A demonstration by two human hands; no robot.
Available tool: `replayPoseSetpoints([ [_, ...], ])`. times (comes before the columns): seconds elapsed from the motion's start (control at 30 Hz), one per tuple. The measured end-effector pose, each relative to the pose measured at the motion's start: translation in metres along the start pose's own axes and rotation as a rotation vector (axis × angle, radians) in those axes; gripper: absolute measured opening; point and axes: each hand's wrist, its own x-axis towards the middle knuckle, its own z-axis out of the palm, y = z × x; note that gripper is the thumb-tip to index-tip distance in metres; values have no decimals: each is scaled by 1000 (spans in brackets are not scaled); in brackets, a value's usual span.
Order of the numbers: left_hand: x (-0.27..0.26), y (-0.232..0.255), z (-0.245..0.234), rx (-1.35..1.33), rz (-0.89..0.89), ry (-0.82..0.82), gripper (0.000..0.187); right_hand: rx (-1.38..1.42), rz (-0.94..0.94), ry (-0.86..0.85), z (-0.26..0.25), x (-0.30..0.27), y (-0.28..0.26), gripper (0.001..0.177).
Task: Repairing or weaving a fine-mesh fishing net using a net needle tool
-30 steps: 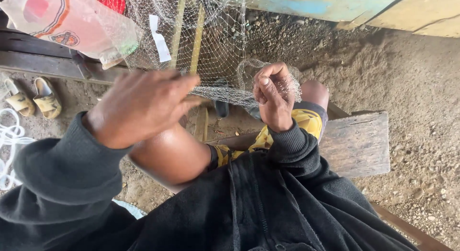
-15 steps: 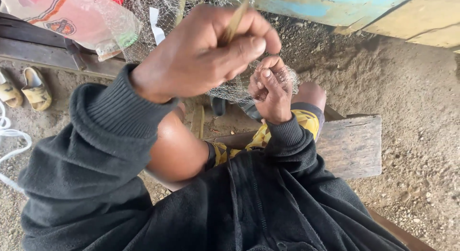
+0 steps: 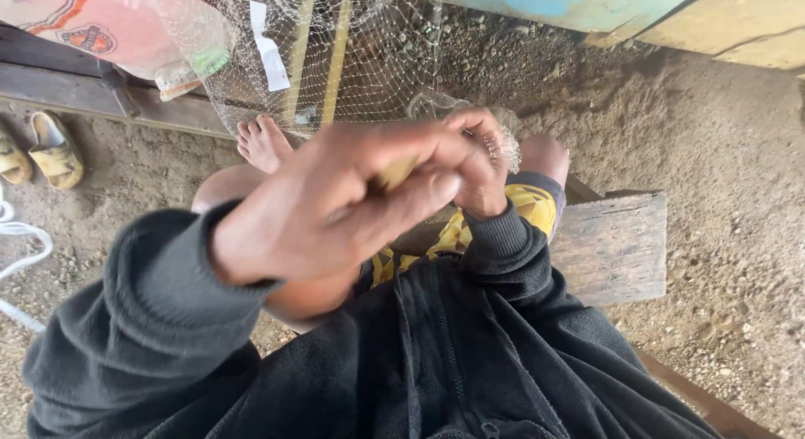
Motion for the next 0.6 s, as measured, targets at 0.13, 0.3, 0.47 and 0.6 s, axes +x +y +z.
replayPoseSetpoints([
  [0.13, -40, 14, 21, 156, -98, 47, 24, -187, -153, -40, 14, 0, -9, 11],
  [0.3, -79, 36, 39, 226, -207, 40, 25, -178, -139, 1, 21, -11, -15, 8],
  [0.47, -103, 47, 41, 240, -266, 130, 29, -290, -160, -74, 21, -18, -14, 9],
  [0.6, -108, 57, 41, 280, -245, 170, 26, -307, -188, -72, 29, -15, -27, 13],
])
